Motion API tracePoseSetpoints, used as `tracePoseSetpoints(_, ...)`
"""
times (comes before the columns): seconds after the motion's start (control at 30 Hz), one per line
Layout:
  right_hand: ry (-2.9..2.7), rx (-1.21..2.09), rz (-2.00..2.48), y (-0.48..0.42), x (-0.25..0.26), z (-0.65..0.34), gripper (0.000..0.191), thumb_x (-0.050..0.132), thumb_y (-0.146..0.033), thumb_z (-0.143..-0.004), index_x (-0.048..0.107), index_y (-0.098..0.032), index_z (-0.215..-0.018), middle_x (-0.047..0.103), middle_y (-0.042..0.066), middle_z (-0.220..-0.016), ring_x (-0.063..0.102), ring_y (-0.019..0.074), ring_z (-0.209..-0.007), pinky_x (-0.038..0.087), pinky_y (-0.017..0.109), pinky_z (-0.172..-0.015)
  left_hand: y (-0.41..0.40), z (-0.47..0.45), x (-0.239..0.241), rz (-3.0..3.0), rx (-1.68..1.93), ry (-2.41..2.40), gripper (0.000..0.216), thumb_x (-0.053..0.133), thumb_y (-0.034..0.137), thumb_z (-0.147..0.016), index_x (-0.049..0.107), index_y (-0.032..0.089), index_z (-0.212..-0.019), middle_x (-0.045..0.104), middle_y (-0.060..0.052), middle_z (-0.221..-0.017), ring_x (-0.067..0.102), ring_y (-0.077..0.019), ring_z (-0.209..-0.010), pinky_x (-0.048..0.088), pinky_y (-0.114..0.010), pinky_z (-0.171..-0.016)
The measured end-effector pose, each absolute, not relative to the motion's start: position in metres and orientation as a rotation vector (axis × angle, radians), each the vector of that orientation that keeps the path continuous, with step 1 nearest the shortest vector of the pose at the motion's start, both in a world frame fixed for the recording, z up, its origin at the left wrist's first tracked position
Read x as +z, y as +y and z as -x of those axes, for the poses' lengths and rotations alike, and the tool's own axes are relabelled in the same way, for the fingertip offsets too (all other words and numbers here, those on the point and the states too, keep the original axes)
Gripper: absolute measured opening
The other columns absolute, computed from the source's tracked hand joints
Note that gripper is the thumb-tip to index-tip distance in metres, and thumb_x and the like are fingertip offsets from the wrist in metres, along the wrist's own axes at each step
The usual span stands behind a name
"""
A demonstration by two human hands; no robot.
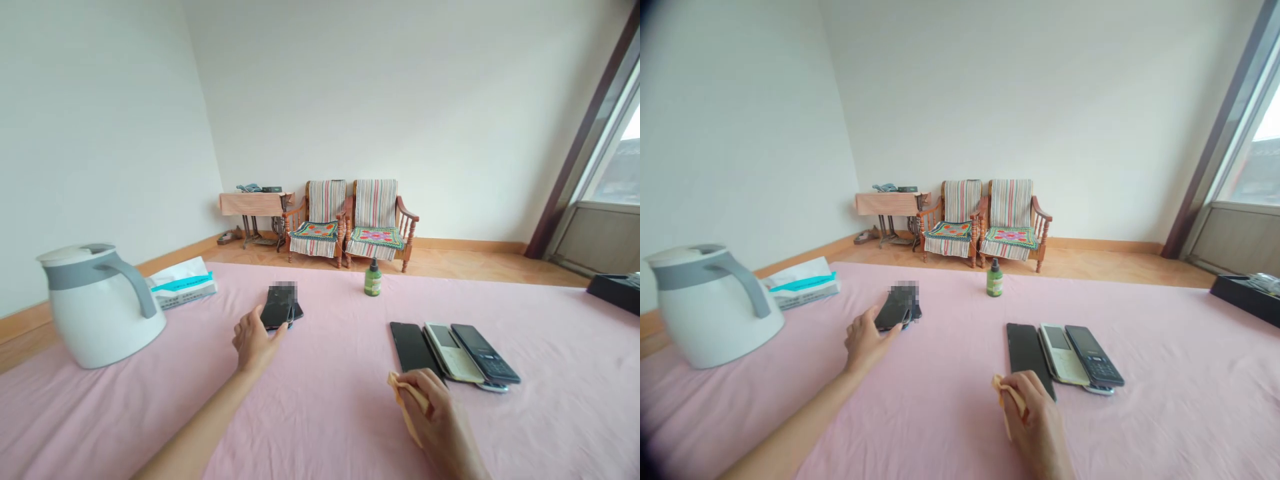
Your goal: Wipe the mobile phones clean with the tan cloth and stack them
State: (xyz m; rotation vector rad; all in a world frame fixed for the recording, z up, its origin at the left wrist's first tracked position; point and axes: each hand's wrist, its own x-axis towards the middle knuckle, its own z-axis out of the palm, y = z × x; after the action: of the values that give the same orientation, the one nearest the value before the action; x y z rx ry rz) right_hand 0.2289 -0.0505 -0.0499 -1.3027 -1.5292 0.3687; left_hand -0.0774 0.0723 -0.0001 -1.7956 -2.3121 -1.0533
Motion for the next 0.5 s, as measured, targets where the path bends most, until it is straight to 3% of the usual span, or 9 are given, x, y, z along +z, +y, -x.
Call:
tracePoseSetpoints(0.17,-1.466,0.363,1.285,-0.056,-0.049,-0.224,0.03,0.052,-0.045,-0.087,0.065,-0.02,-0.076,0.059,0.006,-0.077,0.058,0.0174,-0.067,0.045,0.025,-0.063,0.086,0.072,-0.002,1.746,-0.897,-2.451,0.093,0.059,0.06,-0.069,0.026,0.005,-0.137,0.05,-0.026,-0.125,0.043,-0.0426,-0.119,0.038,-0.051,-0.09)
tracePoseSetpoints(0.4,-1.455,0.356,1.283,-0.057,-0.045,-0.219,0.032,0.052,-0.047,-0.086,0.064,-0.02,-0.074,0.059,0.005,-0.076,0.057,0.0168,-0.065,0.043,0.024,-0.06,0.099,0.067,0.001,1.771,-0.829,-2.49,0.094,0.057,0.056,-0.072,0.022,-0.001,-0.138,0.049,-0.029,-0.126,0.047,-0.0395,-0.118,0.041,-0.044,-0.09)
tracePoseSetpoints(0.5,-1.48,0.359,1.283,-0.057,-0.046,-0.22,0.031,0.051,-0.045,-0.087,0.064,-0.02,-0.075,0.058,0.005,-0.075,0.057,0.0166,-0.066,0.043,0.024,-0.06,0.102,0.072,0.002,1.811,-0.814,-2.501,0.086,0.058,0.053,-0.072,0.03,-0.003,-0.132,0.053,-0.027,-0.119,0.054,-0.0359,-0.112,0.045,-0.038,-0.086)
